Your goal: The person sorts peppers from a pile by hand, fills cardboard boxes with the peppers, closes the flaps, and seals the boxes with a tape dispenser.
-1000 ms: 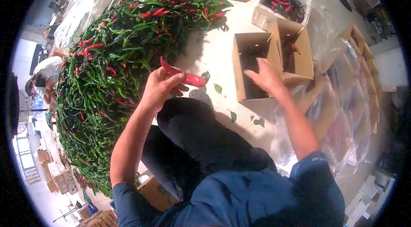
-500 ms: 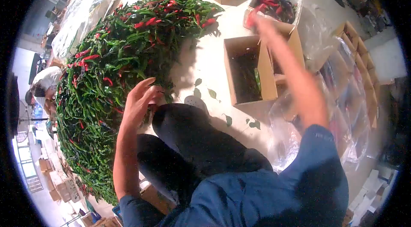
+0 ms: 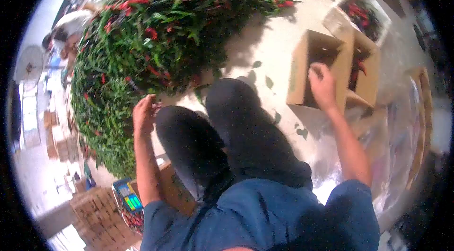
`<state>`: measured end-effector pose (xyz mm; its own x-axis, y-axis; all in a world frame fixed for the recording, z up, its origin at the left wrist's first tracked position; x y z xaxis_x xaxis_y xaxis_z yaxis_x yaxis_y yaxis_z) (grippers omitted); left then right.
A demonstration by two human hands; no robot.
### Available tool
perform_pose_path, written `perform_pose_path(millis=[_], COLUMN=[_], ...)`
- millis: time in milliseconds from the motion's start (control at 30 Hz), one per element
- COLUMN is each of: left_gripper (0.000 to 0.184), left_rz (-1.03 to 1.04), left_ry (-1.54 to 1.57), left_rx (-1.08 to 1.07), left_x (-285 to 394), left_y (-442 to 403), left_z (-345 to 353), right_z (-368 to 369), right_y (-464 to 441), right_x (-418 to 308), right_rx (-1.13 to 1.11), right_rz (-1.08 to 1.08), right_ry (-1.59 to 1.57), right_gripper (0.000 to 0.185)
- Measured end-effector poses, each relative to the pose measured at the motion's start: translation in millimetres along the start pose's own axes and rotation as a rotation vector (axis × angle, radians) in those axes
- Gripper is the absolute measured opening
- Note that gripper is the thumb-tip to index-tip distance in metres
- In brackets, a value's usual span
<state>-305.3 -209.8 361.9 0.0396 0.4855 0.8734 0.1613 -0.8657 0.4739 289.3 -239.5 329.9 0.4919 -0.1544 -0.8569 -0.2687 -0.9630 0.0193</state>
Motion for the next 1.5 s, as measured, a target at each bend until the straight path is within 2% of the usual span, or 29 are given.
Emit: perform_pose_path(millis=[67,100,167,233,267,300,333,367,467,500,533,600,633,700,767,833,867,967,1000,1033,1100,1133,1167,1233,1267,1333,1433,1467,1500], left_gripper=[0.044,0.045,0.043,0.046,0.049,0.054,0.058,0.060,0.057,0.056,0.052,0.048,0.047,0.045,0.043,0.039,0.035,0.049,0.048,0.046,0.042,0.039,0.038,0.045,0.046,0.044,0.046,0.044,0.035], left_rz=[-0.187,-0.262,-0.104,-0.096,-0.058,-0.192,-0.319,-0.339,-0.190,-0.146,-0.055,-0.066,-0.079,-0.207,-0.308,-0.387,-0.311,-0.230,-0.135,-0.095,-0.012,0.206,0.221,0.171,0.128,0.062,-0.158,-0.202,-0.363], left_ry=[0.053,0.063,0.067,0.196,0.004,0.082,0.168,0.106,-0.087,-0.150,-0.200,-0.152,-0.138,0.071,0.271,0.461,0.415,-0.158,-0.289,-0.453,-0.782,-0.839,-0.863,-0.740,-0.761,-0.786,-0.033,0.299,0.717], left_rx=[0.002,0.007,-0.098,-0.202,-0.208,-0.144,-0.067,0.003,0.122,0.189,0.245,0.309,0.337,0.358,0.365,0.354,0.308,0.414,0.462,0.412,0.309,0.325,0.219,0.027,-0.083,-0.221,0.285,0.391,0.280], left_x=[-38,-53,-156,-266,-259,-246,-232,-227,-228,-216,-208,-226,-228,-236,-242,-246,-244,-263,-280,-277,-272,-278,-286,-278,-276,-291,-318,-259,-238], left_y=[-14,-14,-57,-102,-93,-87,-81,-87,-121,-129,-139,-178,-192,-214,-229,-234,-234,-247,-250,-247,-232,-221,-213,-188,-178,-179,-205,-202,-208], left_z=[-12,-7,-33,-49,-39,-22,-4,5,2,0,-4,-21,-28,-33,-33,-25,-21,-24,-23,-18,-9,0,8,25,28,31,15,13,7], right_z=[44,66,110,157,176,200,229,255,314,339,366,418,436,477,532,567,582,572,559,547,526,516,505,489,487,484,485,487,488], right_y=[17,19,12,-5,-14,-26,-42,-55,-64,-68,-73,-74,-75,-74,-78,-77,-71,-56,-51,-45,-30,-26,-25,-24,-25,-29,-40,-43,-45], right_x=[-18,-26,-40,-29,-35,-28,-7,9,-20,-25,-22,-9,-38,-51,-48,-18,8,15,8,6,19,23,27,27,28,41,50,49,47], right_rx=[-0.138,-0.254,-0.569,-0.711,-0.848,-0.890,-0.941,-0.992,-1.144,-1.181,-1.201,-1.132,-1.258,-1.227,-1.318,-1.326,-1.294,-1.351,-1.380,-1.411,-1.273,-1.200,-1.210,-1.227,-1.241,-1.192,-1.205,-1.237,-1.268], right_rz=[-0.128,-0.169,-0.032,0.023,0.236,0.334,0.273,0.212,0.397,0.249,-0.001,-0.491,-0.471,-0.813,-0.522,-0.404,-0.429,-0.495,-0.516,-0.539,-0.514,-0.505,-0.517,-0.537,-0.369,-0.248,-0.137,-0.126,-0.117], right_ry=[0.061,0.066,-0.001,-0.032,-0.193,-0.226,-0.135,-0.043,0.050,0.204,0.360,0.624,0.827,0.999,1.019,0.952,0.880,0.903,0.913,0.925,0.821,0.764,0.762,0.753,0.832,0.736,0.562,0.498,0.435], right_gripper=[0.026,0.033,0.041,0.047,0.052,0.058,0.061,0.065,0.073,0.071,0.068,0.059,0.055,0.043,0.038,0.034,0.032,0.023,0.021,0.020,0.023,0.025,0.029,0.036,0.043,0.044,0.049,0.050,0.051])
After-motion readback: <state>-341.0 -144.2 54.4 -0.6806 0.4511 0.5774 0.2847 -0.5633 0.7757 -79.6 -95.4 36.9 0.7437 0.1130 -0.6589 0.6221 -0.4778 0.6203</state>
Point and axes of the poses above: each hand's wrist, its own y-axis away from the middle knuckle, its own z-axis out of the palm, x = y × z, the point moved 2 cm from there along -y, towards the middle knuckle, and after that the axes turned 5 degrees about -x, right-handed, at the moved point
